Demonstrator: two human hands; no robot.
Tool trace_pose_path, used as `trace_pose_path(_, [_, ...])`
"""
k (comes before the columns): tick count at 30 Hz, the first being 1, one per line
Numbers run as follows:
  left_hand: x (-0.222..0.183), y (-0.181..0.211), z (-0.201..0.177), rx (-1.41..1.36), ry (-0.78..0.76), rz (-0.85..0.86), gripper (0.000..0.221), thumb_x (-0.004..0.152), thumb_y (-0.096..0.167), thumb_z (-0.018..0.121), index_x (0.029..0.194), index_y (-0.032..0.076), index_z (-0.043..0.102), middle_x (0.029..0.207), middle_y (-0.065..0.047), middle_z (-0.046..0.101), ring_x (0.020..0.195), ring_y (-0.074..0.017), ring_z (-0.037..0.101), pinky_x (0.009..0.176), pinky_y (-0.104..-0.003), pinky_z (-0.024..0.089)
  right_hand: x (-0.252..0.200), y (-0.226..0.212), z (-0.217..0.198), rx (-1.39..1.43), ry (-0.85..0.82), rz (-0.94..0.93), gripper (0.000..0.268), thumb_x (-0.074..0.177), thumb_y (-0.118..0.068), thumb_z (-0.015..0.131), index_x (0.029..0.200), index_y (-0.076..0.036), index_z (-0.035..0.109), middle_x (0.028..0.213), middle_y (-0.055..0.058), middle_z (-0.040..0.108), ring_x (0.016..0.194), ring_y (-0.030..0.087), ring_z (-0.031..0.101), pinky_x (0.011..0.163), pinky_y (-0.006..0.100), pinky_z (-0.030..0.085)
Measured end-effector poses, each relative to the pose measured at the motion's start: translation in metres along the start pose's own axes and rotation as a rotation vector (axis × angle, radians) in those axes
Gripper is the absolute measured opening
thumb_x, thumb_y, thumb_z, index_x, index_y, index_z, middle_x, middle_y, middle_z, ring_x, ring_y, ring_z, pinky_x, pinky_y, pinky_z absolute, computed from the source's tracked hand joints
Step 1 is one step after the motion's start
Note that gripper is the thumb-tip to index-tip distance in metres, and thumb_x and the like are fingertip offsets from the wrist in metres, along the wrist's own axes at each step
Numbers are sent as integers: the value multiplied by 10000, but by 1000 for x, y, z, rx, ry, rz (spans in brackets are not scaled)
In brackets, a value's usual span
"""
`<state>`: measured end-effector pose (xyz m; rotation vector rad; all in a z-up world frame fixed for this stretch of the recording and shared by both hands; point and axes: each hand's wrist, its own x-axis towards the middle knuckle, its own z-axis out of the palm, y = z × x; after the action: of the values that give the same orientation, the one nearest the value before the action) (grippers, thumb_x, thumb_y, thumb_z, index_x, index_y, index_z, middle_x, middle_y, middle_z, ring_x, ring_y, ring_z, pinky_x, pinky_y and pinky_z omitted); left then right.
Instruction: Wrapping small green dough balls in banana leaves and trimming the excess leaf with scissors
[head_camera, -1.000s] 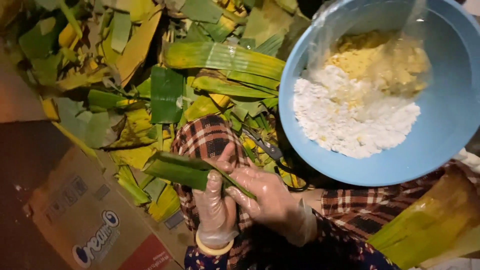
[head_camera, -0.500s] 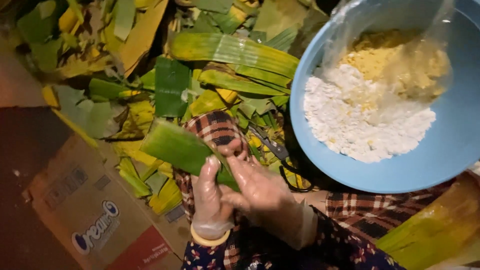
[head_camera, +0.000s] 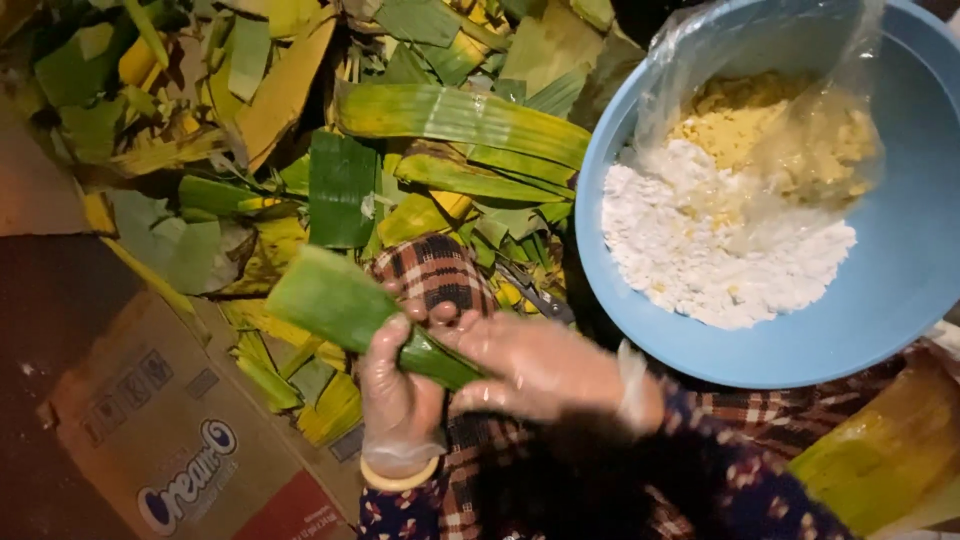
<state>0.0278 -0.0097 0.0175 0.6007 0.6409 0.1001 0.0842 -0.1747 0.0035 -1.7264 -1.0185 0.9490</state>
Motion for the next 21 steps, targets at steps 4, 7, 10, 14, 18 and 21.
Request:
trace_pose_path(4, [9, 5, -18, 41, 163, 37, 274, 879, 151, 689, 1139, 175, 607, 953, 1, 696, 925, -252, 697, 1002, -680, 489, 46, 1, -82, -156, 286, -73, 453, 1027, -315, 505, 1288, 36, 623, 1262, 275, 685, 1099, 390, 717, 908, 428, 637])
trace_pose_path(7, [11, 7, -13, 30, 293, 27, 283, 913, 108, 623, 1187, 162, 576, 935, -76, 665, 851, -260, 662, 844, -608, 608, 96, 49, -121, -411, 456, 187, 179, 1005, -126, 641, 1109, 11, 693, 1032, 209, 709, 908, 346, 723, 830, 396, 642])
trace_pose_path(10, [7, 16, 13, 339, 268, -1, 251, 928, 243, 590, 991, 14, 669, 893, -173, 722, 825, -356, 746, 836, -574, 633, 126, 86, -148, -735, 105, 783, 902, 803, 213, 616, 1606, -64, 312, 1407, 267, 515, 1252, 416, 524, 1020, 484, 529])
trace_pose_path(14, [15, 22, 28, 181, 356, -18, 221, 880, 145, 650, 1063, 21, 637, 837, -155, 708, 745, -346, 734, 696, -518, 622, 122, 111, -142, -948, 207, 736, 328, 940, 191, 611, 1153, -56, 648, 686, 50, 533, 546, 197, 532, 418, 260, 595])
trace_pose_path(18, [17, 26, 36, 202, 220, 36, 498, 816, 223, 730, 1249, 41, 566, 992, -150, 667, 971, -340, 707, 815, -567, 642, 104, 86, -140, -1027, 618, 267, 527, 863, 30, 790, 1329, -213, 744, 1110, 127, 788, 807, 285, 773, 637, 391, 705])
trace_pose_path(21, [18, 34, 69, 213, 570, -113, 482, 743, 124, 645, 1185, -62, 594, 1056, -269, 686, 895, -428, 692, 776, -621, 607, 90, 41, -133, -1003, 914, -95, 203, 1073, -165, 791, 1258, -86, 767, 1144, 184, 774, 879, 287, 766, 733, 381, 685])
